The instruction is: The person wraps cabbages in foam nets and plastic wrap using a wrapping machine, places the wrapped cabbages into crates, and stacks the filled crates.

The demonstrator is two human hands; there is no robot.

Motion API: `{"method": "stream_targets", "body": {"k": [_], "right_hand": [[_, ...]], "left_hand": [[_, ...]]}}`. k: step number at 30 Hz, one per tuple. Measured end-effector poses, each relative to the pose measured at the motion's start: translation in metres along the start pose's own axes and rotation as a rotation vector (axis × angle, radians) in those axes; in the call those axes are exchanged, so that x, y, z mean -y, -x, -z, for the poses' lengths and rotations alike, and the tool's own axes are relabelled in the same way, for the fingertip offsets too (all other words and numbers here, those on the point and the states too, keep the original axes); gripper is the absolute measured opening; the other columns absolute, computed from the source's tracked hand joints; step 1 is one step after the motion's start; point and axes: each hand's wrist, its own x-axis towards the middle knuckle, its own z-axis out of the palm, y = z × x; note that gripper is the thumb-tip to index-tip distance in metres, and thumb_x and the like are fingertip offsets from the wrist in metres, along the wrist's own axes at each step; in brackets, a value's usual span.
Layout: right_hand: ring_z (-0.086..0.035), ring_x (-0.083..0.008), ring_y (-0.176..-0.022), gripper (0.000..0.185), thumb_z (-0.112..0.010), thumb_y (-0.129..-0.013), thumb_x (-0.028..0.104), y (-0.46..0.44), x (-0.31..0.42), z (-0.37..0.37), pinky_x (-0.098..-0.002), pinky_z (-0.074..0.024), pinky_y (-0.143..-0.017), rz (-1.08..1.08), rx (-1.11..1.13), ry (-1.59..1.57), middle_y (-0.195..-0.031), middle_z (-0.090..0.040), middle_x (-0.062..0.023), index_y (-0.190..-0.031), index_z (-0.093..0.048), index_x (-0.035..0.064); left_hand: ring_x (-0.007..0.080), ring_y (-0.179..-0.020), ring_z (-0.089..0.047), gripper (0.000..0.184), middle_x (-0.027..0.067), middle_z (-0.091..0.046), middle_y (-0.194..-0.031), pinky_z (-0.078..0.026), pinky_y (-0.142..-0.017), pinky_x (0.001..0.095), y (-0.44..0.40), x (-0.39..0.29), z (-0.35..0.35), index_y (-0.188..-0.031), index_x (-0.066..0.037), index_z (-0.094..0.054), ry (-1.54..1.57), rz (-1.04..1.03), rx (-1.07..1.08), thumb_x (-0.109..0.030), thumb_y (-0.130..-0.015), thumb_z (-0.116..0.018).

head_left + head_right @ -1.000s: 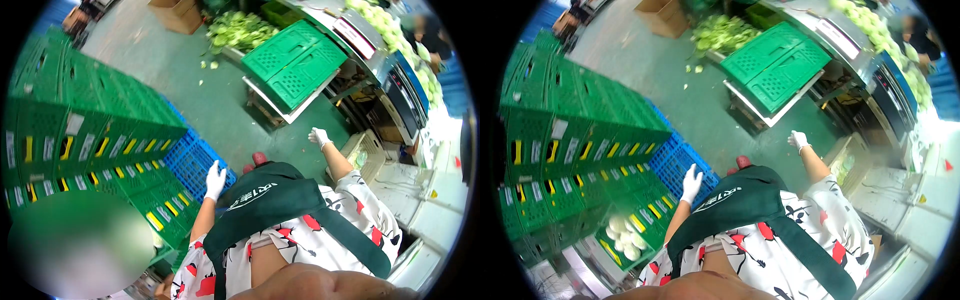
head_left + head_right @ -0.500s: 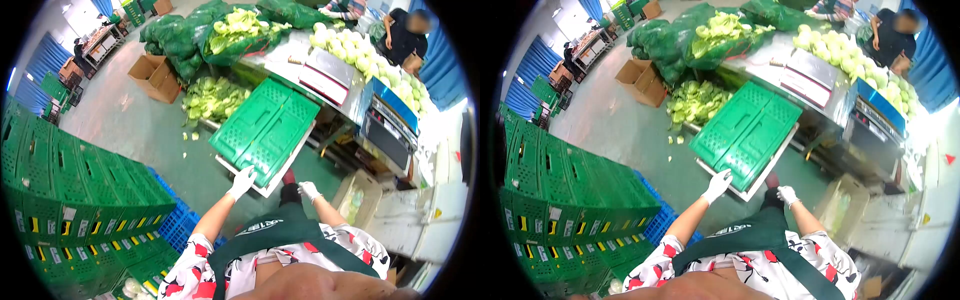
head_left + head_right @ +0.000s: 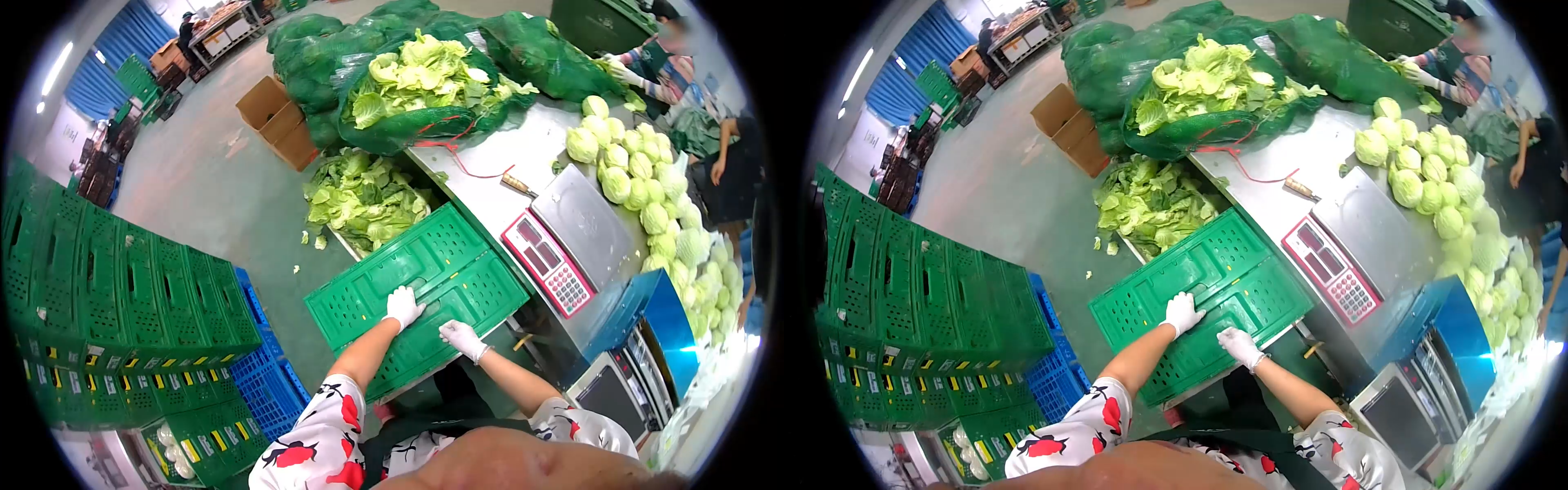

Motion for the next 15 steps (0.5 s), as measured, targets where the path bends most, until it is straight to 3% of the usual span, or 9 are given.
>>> {"method": "stream_targets", "body": {"k": [4, 5, 8, 9, 12, 13, 15], "right_hand": [[-0.070, -0.0202, -0.082, 0.034, -0.062, -0.095, 0.036, -0.016, 0.005, -0.008, -0.0331, -0.0539, -0.078, 0.103, 0.063, 0.060, -0.088, -0.072, -0.0107, -0.099, -0.068, 0.0025], [-0.070, -0.0276, -0.086, 0.033, -0.061, -0.094, 0.037, -0.033, -0.016, -0.016, -0.0385, -0.0540, -0.079, 0.228, 0.028, 0.149, -0.088, -0.072, -0.0143, -0.099, -0.067, 0.0041], [-0.068, -0.0336, -0.092, 0.030, -0.060, -0.094, 0.035, -0.020, 0.044, -0.011, -0.0445, -0.0528, -0.081, 0.322, -0.036, 0.457, -0.093, -0.071, -0.0167, -0.098, -0.065, 0.0060], [-0.065, -0.0346, -0.092, 0.027, -0.060, -0.093, 0.033, -0.031, 0.044, -0.015, -0.0464, -0.0510, -0.080, 0.524, -0.148, 0.587, -0.093, -0.068, -0.0160, -0.094, -0.063, 0.0060], [-0.062, -0.0348, -0.091, 0.025, -0.061, -0.091, 0.031, -0.067, 0.057, -0.017, -0.0465, -0.0490, -0.080, 0.706, -0.177, 0.897, -0.091, -0.065, -0.0144, -0.092, -0.063, 0.0061], [-0.060, -0.0333, -0.091, 0.023, -0.060, -0.091, 0.028, -0.071, 0.062, -0.015, -0.0458, -0.0477, -0.080, 0.691, -0.136, 0.950, -0.088, -0.064, -0.0138, -0.091, -0.062, 0.0054], [-0.058, -0.0326, -0.099, 0.022, -0.061, -0.089, 0.022, -0.065, 0.061, -0.011, -0.0453, -0.0465, -0.086, 0.709, -0.055, 0.962, -0.101, -0.062, -0.0149, -0.100, -0.063, 0.0033]], "left_hand": [[0.0343, -0.112, -0.063, 0.060, 0.0210, -0.064, -0.117, -0.051, -0.096, 0.0413, -0.001, 0.000, 0.026, -0.118, 0.000, -0.061, 0.119, 0.058, 0.057, -0.046, -0.081, -0.074], [0.0341, -0.112, -0.062, 0.059, 0.0208, -0.064, -0.117, -0.051, -0.096, 0.0411, 0.000, 0.001, 0.035, -0.118, 0.000, -0.061, 0.114, 0.052, 0.066, -0.045, -0.081, -0.074], [0.0328, -0.112, -0.063, 0.053, 0.0198, -0.065, -0.117, -0.051, -0.095, 0.0407, 0.002, 0.023, 0.039, -0.116, -0.001, -0.061, 0.190, -0.068, 0.103, -0.041, -0.084, -0.073], [0.0330, -0.110, -0.064, 0.047, 0.0192, -0.065, -0.116, -0.052, -0.094, 0.0411, 0.001, 0.021, 0.051, -0.114, -0.001, -0.061, 0.142, -0.100, 0.146, -0.037, -0.086, -0.071], [0.0335, -0.109, -0.063, 0.045, 0.0202, -0.065, -0.114, -0.052, -0.093, 0.0422, -0.001, 0.026, 0.043, -0.114, -0.001, -0.060, 0.102, -0.153, 0.124, -0.035, -0.086, -0.071], [0.0341, -0.108, -0.063, 0.044, 0.0210, -0.065, -0.112, -0.052, -0.092, 0.0429, 0.003, 0.028, 0.036, -0.114, -0.001, -0.058, 0.122, -0.169, 0.075, -0.033, -0.087, -0.069], [0.0356, -0.107, -0.064, 0.045, 0.0220, -0.065, -0.112, -0.052, -0.090, 0.0431, 0.009, 0.032, 0.019, -0.117, 0.000, -0.056, 0.139, -0.145, 0.025, -0.033, -0.089, -0.068]]}}
